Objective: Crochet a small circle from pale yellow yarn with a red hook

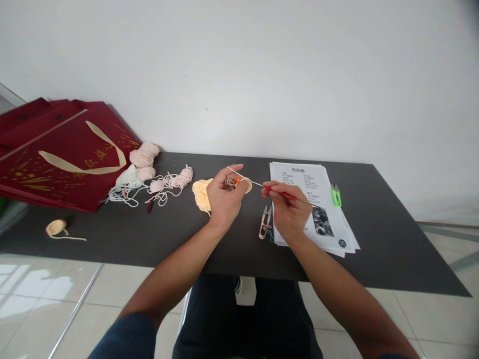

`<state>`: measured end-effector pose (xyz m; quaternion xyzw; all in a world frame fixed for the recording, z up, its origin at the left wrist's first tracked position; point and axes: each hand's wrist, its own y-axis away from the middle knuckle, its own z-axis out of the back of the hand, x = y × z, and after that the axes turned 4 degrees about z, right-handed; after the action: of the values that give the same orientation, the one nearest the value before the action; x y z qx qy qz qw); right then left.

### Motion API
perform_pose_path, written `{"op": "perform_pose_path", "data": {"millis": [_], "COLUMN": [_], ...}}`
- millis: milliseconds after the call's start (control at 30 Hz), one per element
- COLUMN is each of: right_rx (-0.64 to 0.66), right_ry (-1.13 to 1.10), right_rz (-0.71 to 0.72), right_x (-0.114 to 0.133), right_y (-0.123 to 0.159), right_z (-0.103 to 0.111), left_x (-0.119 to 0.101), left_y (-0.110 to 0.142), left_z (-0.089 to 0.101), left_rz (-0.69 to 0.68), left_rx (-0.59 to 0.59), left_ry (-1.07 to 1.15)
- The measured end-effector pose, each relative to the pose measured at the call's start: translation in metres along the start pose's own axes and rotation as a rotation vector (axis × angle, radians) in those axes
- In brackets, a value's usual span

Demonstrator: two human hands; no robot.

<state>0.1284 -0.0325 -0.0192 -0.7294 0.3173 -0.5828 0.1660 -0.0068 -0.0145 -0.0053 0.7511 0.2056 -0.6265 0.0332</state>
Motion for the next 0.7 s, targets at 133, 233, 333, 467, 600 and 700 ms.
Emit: {"op": "perform_pose_path", "data": {"millis": [133,233,333,467,600,700], "right_rx": [0.018,0.085,0.168,0.169,0.172,0.136], "right_ry": [0.035,0.137,0.228,0.260,0.250,0.127], "right_rz": [0.094,0.176,0.247,0.264,0.225,0.100], "right_x": [0.000,-0.003,-0.007,-0.012,-0.013,-0.013], "right_y": [0.006,0.009,0.009,0.009,0.011,0.010], "right_z": [-0.001,0.002,0.006,0.008,0.006,0.003], "left_x": [-0.002,0.000,0.002,0.003,-0.002,-0.006], "left_y": [0.002,0.000,-0.003,-0.006,-0.010,-0.013], "left_z": [0.001,0.000,-0.002,-0.003,-0.001,0.001], "left_rz": [-0.071,-0.023,0.114,0.279,0.419,0.490], "left_rx": [-0.047,-0.060,-0.020,0.059,0.156,0.213], "left_ry": [-0.112,-0.085,0.073,0.281,0.430,0.480]}}
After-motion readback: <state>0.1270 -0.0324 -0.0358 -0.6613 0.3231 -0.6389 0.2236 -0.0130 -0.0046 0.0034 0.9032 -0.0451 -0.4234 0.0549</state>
